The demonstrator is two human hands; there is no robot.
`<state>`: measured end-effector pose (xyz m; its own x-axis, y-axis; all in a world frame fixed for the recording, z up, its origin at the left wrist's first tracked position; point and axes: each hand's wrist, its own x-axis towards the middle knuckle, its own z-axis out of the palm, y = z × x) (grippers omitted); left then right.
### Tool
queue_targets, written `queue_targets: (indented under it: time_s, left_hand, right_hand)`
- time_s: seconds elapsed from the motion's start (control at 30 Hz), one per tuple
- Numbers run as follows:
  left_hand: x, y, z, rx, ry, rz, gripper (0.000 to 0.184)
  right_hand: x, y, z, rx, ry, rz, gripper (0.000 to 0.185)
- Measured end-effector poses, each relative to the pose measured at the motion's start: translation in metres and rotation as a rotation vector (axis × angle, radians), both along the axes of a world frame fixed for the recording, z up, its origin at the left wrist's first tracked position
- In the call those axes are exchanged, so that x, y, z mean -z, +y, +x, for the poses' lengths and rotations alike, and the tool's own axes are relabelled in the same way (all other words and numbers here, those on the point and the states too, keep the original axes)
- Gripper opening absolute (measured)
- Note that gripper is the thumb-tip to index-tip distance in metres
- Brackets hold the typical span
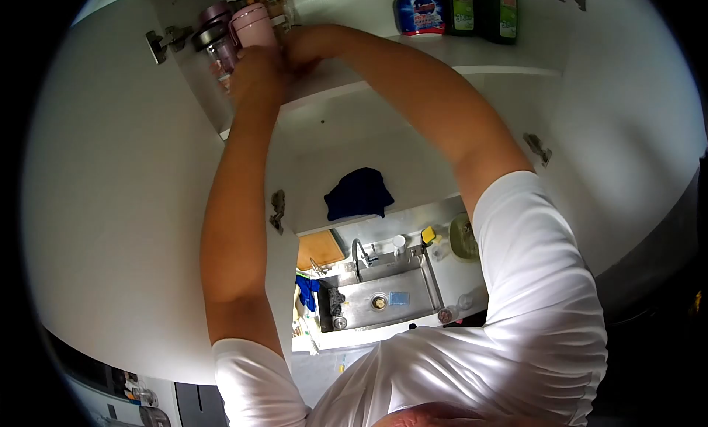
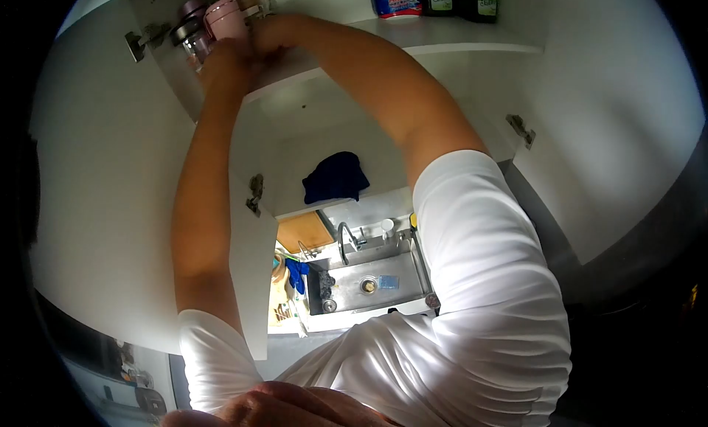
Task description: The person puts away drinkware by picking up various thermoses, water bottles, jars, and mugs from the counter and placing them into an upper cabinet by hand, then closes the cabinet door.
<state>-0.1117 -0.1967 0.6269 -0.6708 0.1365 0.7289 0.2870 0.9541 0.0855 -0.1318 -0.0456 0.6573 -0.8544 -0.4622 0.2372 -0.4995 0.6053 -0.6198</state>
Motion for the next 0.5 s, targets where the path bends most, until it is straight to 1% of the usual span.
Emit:
queue_targets:
  time_s: [0.03, 0.1, 0.13, 0.17, 0.2, 0.23, 0.3, 0.33, 0.4, 0.47, 0.5]
  left_hand:
    - [0.0, 0.001, 0.002, -0.003, 0.003, 0.053, 0.064]
    - [-0.003, 0.002, 0.032, -0.033, 0.02, -0.049, 0.054]
    - [-0.003, 0.0, 0.03, -0.028, 0.018, -0.055, 0.054]
    - [-0.003, -0.006, 0.024, 0.034, 0.034, -0.098, 0.052]
    - [0.0, -0.009, 0.019, 0.095, 0.047, -0.142, 0.051]
    - [0.0, -0.005, 0.023, 0.101, 0.04, -0.147, 0.051]
    - [-0.002, 0.004, 0.035, -0.005, -0.001, -0.1, 0.04]
    - [0.0, 0.005, 0.033, 0.002, -0.017, -0.107, 0.04]
    - [0.005, 0.001, 0.013, -0.017, 0.043, -0.195, 0.036]
    - [0.023, -0.022, -0.028, 0.102, 0.234, -0.215, 0.036]
    - [0.033, -0.025, -0.031, 0.136, 0.265, -0.189, 0.037]
  right_hand:
    - [-0.001, -0.004, 0.002, 0.094, 0.053, 0.073, 0.041]
    - [0.002, -0.01, 0.004, 0.152, 0.093, 0.044, 0.041]
    - [0.003, -0.012, 0.004, 0.202, 0.133, 0.02, 0.041]
    - [0.005, -0.014, 0.006, 0.207, 0.129, 0.016, 0.041]
    - [0.008, -0.016, 0.007, 0.236, 0.228, 0.01, 0.04]
    - [0.009, -0.017, 0.0, 0.253, 0.272, 0.007, 0.04]
    - [0.011, -0.015, -0.01, 0.29, 0.344, 0.019, 0.038]
    - [0.009, -0.01, -0.002, 0.28, 0.382, 0.026, 0.036]
    - [0.007, 0.001, 0.019, 0.258, 0.495, 0.069, 0.033]
    - [0.002, 0.012, 0.049, 0.236, 0.663, 0.131, 0.031]
    - [0.004, 0.019, 0.069, 0.226, 0.762, 0.158, 0.03]
